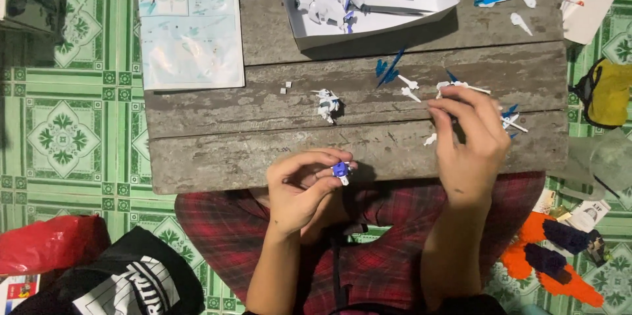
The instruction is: The person assembles a small white and blue model kit by hand. They connect the head, torso, and leg pieces, then place the partially assembled figure on the table.
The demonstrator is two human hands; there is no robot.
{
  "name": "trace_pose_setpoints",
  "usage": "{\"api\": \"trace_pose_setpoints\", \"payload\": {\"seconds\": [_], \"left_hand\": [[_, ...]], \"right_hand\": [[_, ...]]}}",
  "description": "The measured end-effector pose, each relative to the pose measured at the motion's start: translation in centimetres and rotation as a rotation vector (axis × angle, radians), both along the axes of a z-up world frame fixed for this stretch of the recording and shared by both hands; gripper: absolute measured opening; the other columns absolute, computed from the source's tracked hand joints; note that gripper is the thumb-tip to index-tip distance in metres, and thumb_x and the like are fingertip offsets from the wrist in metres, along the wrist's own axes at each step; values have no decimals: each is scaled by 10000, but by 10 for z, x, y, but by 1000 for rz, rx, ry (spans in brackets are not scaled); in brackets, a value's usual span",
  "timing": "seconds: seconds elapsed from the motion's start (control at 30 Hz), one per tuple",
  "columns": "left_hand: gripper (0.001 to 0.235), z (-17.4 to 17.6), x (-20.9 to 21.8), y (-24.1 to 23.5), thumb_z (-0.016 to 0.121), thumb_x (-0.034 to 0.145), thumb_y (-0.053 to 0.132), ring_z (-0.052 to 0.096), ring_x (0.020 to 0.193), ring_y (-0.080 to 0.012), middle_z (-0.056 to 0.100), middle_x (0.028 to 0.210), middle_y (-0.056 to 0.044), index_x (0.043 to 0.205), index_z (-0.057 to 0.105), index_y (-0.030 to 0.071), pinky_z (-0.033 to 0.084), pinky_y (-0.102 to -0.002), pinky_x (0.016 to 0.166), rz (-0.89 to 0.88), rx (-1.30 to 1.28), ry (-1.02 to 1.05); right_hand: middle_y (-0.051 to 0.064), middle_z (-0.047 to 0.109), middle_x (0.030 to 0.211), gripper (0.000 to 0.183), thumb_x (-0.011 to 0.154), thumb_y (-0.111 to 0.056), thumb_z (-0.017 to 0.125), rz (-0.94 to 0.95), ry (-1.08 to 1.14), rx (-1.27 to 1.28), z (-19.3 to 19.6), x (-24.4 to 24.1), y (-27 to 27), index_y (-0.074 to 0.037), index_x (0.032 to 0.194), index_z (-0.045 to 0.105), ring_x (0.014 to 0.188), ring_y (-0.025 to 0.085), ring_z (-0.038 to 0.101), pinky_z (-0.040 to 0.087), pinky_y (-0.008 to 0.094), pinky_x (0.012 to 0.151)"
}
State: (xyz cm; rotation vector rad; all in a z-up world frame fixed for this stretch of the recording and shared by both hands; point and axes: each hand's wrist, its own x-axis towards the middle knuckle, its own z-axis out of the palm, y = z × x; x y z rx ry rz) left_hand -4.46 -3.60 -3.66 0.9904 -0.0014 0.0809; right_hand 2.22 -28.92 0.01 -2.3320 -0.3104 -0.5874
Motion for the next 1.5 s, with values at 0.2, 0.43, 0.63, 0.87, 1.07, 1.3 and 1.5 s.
{"api": "trace_pose_setpoints", "payload": {"seconds": [0.2,0.43,0.63,0.87,1.07,1.3,1.5], "left_hand": [[373,-6,-12,-15,945,837,-80,838,1051,-450,763,1093,-417,1097,692,-168,735,-460,879,-21,-238,29],[440,-21,-25,-18,953,757,-179,840,983,-437,706,1086,-482,1071,646,-206,749,-418,806,-68,-281,24],[381,-15,-32,-14,981,746,-141,837,967,-355,741,1123,-447,1023,721,-169,749,-374,793,-64,-135,0],[394,10,-33,-15,948,788,-180,847,982,-342,774,1165,-412,1123,742,-202,741,-372,820,-92,-10,15],[406,25,-28,-9,977,820,-40,844,948,-343,821,1078,-329,1148,760,-141,718,-406,784,-48,177,-160],[340,44,-23,-4,912,931,313,840,801,-314,882,983,-173,1071,867,7,699,-428,760,4,493,-297],[327,42,-28,-6,916,903,314,830,742,-294,877,929,-139,1040,886,18,689,-409,713,62,531,-335]], "right_hand": [[107,857,1037,210,959,-54,1000,28,75,246,-9,-26,3,-37,1109,855,942,300,839,655,388,914],[214,834,932,33,981,-30,870,214,27,449,16,-51,25,-8,991,848,752,296,821,686,389,720],[177,847,892,41,946,-52,869,218,117,577,33,-68,38,-19,926,856,666,226,825,668,313,652],[237,833,911,99,865,65,915,247,57,577,36,-73,35,54,895,821,715,296,849,714,389,704],[224,840,880,106,857,62,916,264,37,573,38,-83,35,49,909,824,711,314,859,714,404,698],[178,867,865,104,865,0,925,316,30,576,47,-90,48,-3,843,824,743,309,884,720,392,699],[166,864,840,89,872,28,910,340,35,581,54,-89,58,5,838,830,709,308,870,728,400,667]]}}
